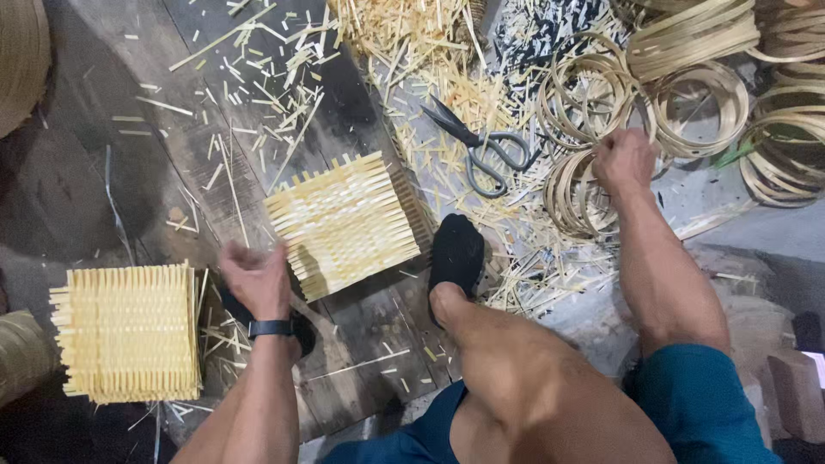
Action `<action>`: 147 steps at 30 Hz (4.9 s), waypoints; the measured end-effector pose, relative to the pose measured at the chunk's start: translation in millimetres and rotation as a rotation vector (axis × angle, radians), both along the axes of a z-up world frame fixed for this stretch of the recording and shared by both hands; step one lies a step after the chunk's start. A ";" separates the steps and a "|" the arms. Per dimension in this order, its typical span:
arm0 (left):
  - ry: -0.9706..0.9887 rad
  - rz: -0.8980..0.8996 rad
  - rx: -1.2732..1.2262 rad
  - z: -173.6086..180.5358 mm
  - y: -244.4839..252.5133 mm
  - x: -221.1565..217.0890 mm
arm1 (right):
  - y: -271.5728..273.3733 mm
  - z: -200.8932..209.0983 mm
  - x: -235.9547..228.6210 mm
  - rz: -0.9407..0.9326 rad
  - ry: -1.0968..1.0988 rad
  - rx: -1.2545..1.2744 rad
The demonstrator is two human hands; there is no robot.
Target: The person sits on the floor and assembles small round bamboo trays by placing a woven bamboo mat over a circular frame, then trimming the excess mat with shears. The person repeats this process for multiple trays, stacking finished units nearby.
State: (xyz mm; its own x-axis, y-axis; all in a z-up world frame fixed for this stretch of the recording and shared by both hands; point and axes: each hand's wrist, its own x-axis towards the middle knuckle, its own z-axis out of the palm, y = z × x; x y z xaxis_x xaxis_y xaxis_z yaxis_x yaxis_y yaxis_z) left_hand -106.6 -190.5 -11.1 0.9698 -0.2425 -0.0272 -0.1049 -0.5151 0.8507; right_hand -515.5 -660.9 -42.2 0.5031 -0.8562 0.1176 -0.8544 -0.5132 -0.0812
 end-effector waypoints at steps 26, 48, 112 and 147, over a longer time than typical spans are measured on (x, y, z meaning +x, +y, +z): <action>1.008 -0.309 -0.878 166.8 -34.8 -32.0 | 226.4 316.1 245.7 1.331 -0.406 -0.092; 1.081 -0.284 -0.898 151.5 -55.4 -22.1 | 245.6 257.9 299.9 0.969 -0.529 0.413; 0.048 -0.102 0.435 -13.2 -31.5 7.5 | 247.5 15.9 255.0 0.062 -0.533 0.624; -0.305 -0.435 -0.026 -39.2 -83.7 28.7 | 370.4 -35.8 226.9 -0.209 -0.595 1.208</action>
